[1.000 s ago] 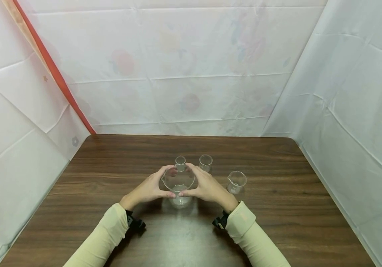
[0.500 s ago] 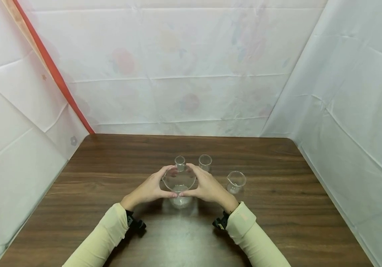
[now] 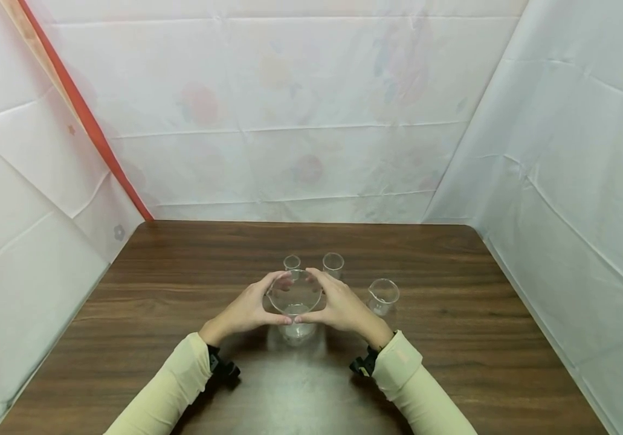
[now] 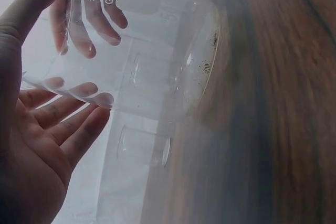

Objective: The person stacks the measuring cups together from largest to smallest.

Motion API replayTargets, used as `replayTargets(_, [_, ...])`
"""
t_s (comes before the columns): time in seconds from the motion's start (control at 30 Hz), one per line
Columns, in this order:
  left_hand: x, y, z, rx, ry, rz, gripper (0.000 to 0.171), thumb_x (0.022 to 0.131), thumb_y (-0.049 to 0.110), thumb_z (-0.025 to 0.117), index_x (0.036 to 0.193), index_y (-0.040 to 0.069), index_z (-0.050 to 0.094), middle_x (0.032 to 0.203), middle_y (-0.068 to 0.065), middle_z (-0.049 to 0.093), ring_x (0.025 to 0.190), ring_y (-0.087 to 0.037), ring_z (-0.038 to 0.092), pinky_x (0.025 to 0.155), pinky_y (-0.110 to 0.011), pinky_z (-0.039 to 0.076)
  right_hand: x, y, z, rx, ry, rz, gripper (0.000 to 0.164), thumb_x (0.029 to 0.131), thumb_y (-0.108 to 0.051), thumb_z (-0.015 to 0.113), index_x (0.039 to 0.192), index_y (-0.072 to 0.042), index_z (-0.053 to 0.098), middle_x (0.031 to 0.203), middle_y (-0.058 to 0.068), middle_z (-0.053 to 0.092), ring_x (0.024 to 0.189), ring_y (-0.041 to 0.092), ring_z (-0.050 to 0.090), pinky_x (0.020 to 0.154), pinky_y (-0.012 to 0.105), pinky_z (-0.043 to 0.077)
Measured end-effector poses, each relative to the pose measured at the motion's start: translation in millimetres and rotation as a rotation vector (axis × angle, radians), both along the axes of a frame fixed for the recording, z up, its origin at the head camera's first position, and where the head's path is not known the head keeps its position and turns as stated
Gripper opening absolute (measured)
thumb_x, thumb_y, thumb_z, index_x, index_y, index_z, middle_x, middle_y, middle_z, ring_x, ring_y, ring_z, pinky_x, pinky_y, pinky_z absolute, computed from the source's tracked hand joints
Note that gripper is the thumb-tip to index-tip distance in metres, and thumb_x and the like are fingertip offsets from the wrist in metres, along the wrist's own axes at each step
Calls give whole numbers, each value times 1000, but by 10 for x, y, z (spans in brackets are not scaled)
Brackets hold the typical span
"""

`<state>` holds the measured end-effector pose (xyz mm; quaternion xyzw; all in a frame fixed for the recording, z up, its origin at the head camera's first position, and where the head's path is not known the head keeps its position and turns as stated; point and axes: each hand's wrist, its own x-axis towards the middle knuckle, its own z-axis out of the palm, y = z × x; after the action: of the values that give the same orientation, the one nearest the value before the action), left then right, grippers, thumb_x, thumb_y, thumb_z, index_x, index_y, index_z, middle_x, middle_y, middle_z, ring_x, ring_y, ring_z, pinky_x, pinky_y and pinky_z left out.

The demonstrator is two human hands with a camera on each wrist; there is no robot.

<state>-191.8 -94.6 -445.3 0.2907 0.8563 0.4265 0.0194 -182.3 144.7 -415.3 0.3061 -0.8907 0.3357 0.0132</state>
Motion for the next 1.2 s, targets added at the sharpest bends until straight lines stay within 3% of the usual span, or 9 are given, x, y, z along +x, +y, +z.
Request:
replayTargets(0.27, [47, 76, 36, 7, 29, -22, 85, 72, 42, 85, 141, 16, 43, 128, -4, 63, 119, -18, 60, 99, -44, 48, 51, 73, 19, -2, 31, 13, 90, 72, -35, 86, 143, -3, 41, 130, 13, 61, 110, 25, 62, 89, 45, 52])
replayTargets(0.83, [212, 274, 34, 9, 54, -41, 87, 69, 40, 87, 139, 10, 45, 131, -9, 63, 118, -18, 61, 100, -42, 49, 252, 276, 6, -10, 104, 17, 91, 70, -34, 87, 141, 0, 43, 124, 13, 64, 105, 24, 66, 87, 41, 54])
replayTargets(1.2, [281, 364, 11, -20, 61, -44, 88, 68, 43, 87, 139, 11, 45, 130, -6, 63, 117, -16, 61, 99, -40, 49, 360, 351, -25, 0, 85, 0, 91, 71, -33, 87, 142, 1, 41, 127, 12, 62, 106, 24, 66, 89, 43, 53])
